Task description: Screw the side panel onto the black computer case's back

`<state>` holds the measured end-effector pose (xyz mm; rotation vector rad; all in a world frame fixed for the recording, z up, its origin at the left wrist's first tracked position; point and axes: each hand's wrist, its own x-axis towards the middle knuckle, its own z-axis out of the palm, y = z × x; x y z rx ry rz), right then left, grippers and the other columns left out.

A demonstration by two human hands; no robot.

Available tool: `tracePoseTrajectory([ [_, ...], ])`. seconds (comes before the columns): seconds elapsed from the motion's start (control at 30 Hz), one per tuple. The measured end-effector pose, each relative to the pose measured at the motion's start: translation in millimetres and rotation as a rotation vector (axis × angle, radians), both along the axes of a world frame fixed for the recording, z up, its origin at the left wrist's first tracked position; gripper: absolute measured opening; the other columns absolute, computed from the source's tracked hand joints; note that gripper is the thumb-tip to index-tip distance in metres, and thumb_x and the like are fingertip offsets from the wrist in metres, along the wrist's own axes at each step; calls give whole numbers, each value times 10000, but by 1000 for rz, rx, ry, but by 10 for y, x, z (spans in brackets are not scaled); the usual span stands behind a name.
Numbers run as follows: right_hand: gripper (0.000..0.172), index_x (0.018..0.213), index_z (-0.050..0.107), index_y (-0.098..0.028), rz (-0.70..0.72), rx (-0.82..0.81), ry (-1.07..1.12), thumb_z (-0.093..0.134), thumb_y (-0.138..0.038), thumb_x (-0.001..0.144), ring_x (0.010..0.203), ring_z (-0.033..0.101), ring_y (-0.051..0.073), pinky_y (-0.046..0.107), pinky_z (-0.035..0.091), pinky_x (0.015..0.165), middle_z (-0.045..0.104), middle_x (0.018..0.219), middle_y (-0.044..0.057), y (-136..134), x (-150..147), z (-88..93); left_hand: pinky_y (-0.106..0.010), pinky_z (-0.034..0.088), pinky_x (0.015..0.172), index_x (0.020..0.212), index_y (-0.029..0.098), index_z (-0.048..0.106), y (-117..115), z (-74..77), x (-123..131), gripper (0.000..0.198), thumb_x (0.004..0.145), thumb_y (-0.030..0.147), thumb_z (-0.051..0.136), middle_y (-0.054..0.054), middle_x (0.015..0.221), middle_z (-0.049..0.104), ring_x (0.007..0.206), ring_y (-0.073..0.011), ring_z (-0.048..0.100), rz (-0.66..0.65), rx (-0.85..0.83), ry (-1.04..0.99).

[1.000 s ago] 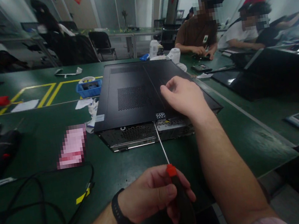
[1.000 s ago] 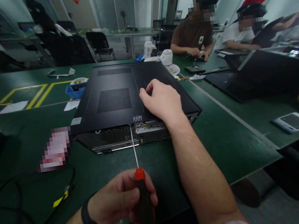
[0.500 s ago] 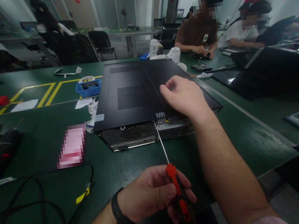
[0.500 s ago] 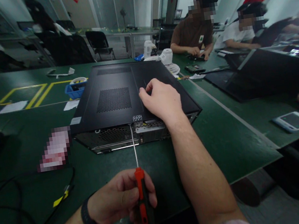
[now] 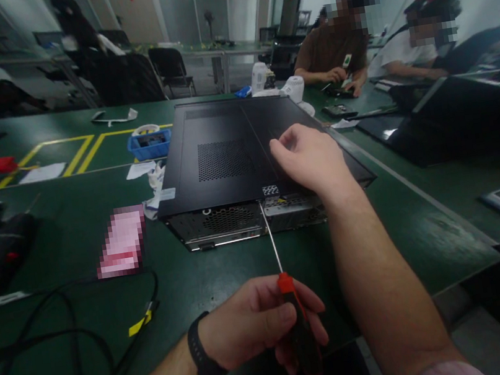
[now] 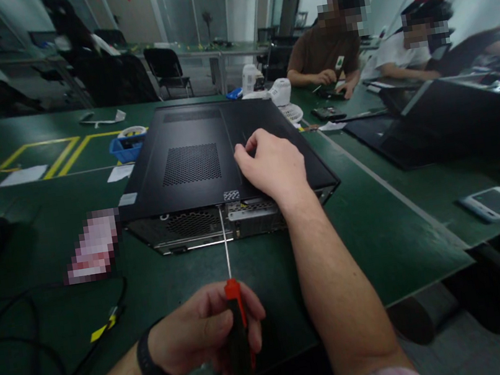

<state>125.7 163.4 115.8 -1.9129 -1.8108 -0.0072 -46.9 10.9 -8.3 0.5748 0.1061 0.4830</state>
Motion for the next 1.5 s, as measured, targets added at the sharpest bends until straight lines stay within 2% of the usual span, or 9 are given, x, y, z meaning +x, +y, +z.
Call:
tracePoseTrajectory([
  [0.17, 342, 914, 703, -250, -10, -4, 0, 541, -550, 906, 886, 666, 294, 425, 490, 829, 756, 924, 101, -3, -7, 1, -157, 560, 559, 1114, 144, 705, 1, -9, 7, 295, 889, 312, 795, -99, 1045, 776, 732, -134, 767, 2, -1, -30],
  [0.37, 350, 904, 702, -236, -1, 16, -1, 535, -543, 910, 898, 666, 293, 409, 489, 821, 757, 933, 107, -6, -5, 1, -115, 482, 471, 1041, 184, 591, -9, -88, 28, 280, 909, 344, 779, -75, 988, 791, 643, -123, 756, 3, 9, -52],
  [0.5, 336, 905, 697, -245, -8, 1, -6, 537, -540, 908, 901, 671, 297, 420, 492, 831, 756, 928, 100, 0, -1, 3, -113, 505, 488, 1079, 156, 651, -5, -42, 15, 285, 922, 366, 764, -94, 985, 793, 705, -141, 777, -14, -12, -53],
  [0.7, 337, 894, 688, -246, -7, -11, 0, 534, -545, 910, 917, 678, 305, 436, 496, 849, 757, 949, 104, -1, -7, 8, -192, 608, 615, 1129, 127, 707, -4, 1, -5, 310, 905, 328, 780, -126, 1041, 785, 777, -169, 785, -16, -5, -56],
  [0.9, 330, 891, 683, -250, -10, -9, -4, 538, -546, 910, 903, 671, 292, 429, 503, 841, 757, 938, 100, -2, -12, 10, -167, 546, 509, 1058, 177, 614, -39, -87, 11, 291, 907, 373, 768, -70, 962, 779, 661, -148, 760, 9, 14, -56],
  [1.03, 330, 893, 685, -253, -6, -12, -4, 535, -547, 911, 899, 670, 294, 438, 500, 837, 757, 947, 98, -3, -15, 7, -135, 502, 476, 1071, 167, 629, -27, -38, 1, 279, 939, 390, 731, -83, 961, 780, 655, -134, 751, -3, -4, -81],
  [1.23, 344, 906, 695, -249, -4, -5, 1, 536, -554, 907, 900, 672, 302, 443, 496, 839, 759, 955, 104, -2, -9, 3, -171, 572, 566, 1141, 135, 707, -23, 9, -22, 330, 886, 324, 794, -115, 1042, 774, 761, -154, 767, -37, -24, -37],
  [1.37, 344, 905, 694, -250, -7, -7, -10, 532, -553, 911, 891, 668, 297, 442, 497, 837, 760, 951, 104, 3, -4, 0, -137, 542, 492, 1061, 145, 678, -36, -78, 4, 318, 860, 344, 824, -70, 964, 775, 619, -105, 729, 29, 19, -33],
  [1.5, 332, 898, 691, -251, -6, -5, -8, 533, -543, 912, 885, 667, 291, 437, 496, 834, 758, 938, 99, -3, -7, 1, -120, 510, 449, 1028, 155, 623, -29, -102, 26, 351, 859, 386, 826, -59, 930, 774, 564, -84, 699, 26, 54, -3],
])
